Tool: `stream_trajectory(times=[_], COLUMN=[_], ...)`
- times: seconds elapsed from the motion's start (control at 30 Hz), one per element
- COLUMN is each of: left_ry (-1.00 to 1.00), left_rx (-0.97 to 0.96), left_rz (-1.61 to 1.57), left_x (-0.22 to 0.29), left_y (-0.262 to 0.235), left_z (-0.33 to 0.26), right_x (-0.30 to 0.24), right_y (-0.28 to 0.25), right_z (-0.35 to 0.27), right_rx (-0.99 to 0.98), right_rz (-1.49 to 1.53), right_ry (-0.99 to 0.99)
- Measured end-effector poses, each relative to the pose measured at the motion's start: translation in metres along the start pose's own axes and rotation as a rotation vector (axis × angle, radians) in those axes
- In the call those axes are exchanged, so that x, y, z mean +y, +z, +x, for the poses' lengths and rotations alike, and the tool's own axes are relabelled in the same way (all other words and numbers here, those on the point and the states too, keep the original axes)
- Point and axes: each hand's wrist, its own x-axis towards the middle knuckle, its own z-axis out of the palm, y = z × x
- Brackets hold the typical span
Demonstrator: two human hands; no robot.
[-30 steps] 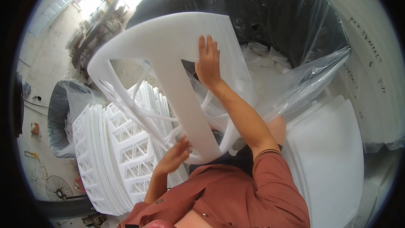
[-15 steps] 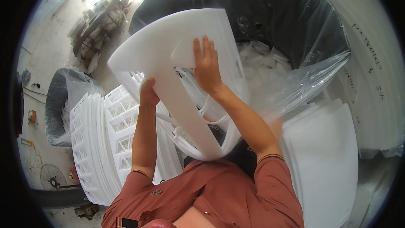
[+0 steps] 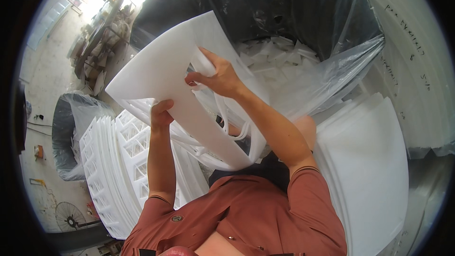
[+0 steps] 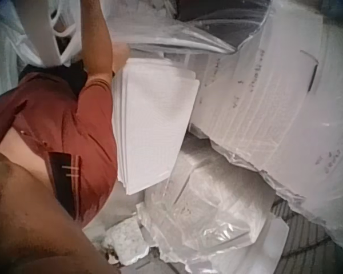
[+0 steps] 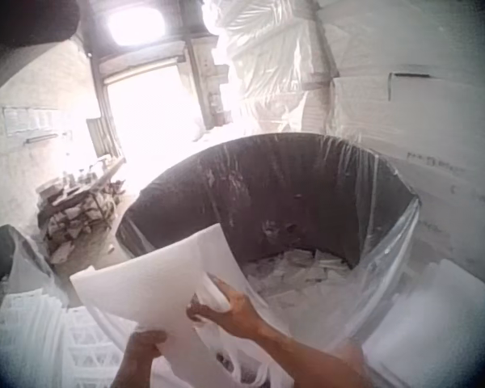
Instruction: The recorder is removing small foam cutouts from larger foam structures and placing them into a bin.
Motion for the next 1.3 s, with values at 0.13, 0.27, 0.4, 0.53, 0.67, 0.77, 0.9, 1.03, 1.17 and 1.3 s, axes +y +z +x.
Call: stream_trajectory(times=[0.13,0.27,0.4,0.53,0.67,0.77,0.9,1.03,1.17,1.3], left_ry=[0.064,0.151,0.148,0.223,0.084,-0.050,-0.116,0.131,-0.204,-0.223], left_rx=[0.233,0.416,0.589,0.693,0.716,0.869,1.431,0.785,0.721,0.656], left_rz=[0.134,0.044,-0.028,-0.120,-0.185,-0.092,1.359,0.883,0.548,0.112], left_x=[0.016,0.034,0.050,0.057,0.048,0.037,0.001,-0.020,-0.081,-0.118], left_y=[0.004,-0.043,-0.084,-0.109,-0.123,-0.111,-0.066,0.030,0.046,0.039], left_z=[-0.004,-0.018,-0.036,-0.057,-0.078,-0.093,-0.117,-0.085,-0.047,-0.042], right_x=[0.024,0.059,0.127,0.151,0.135,0.145,0.144,0.126,0.114,0.091], right_y=[-0.060,-0.151,-0.149,-0.072,-0.037,-0.035,-0.038,-0.035,-0.038,-0.025], right_z=[0.002,-0.004,-0.061,-0.126,-0.144,-0.156,-0.164,-0.173,-0.198,-0.209], right_rx=[0.177,0.714,0.980,0.761,0.694,0.664,0.560,0.464,0.438,0.384], right_rz=[0.286,1.166,0.338,0.519,0.968,1.036,0.955,0.935,0.963,0.842], right_ry=[0.171,0.024,0.619,0.724,0.828,0.769,0.723,0.689,0.669,0.626])
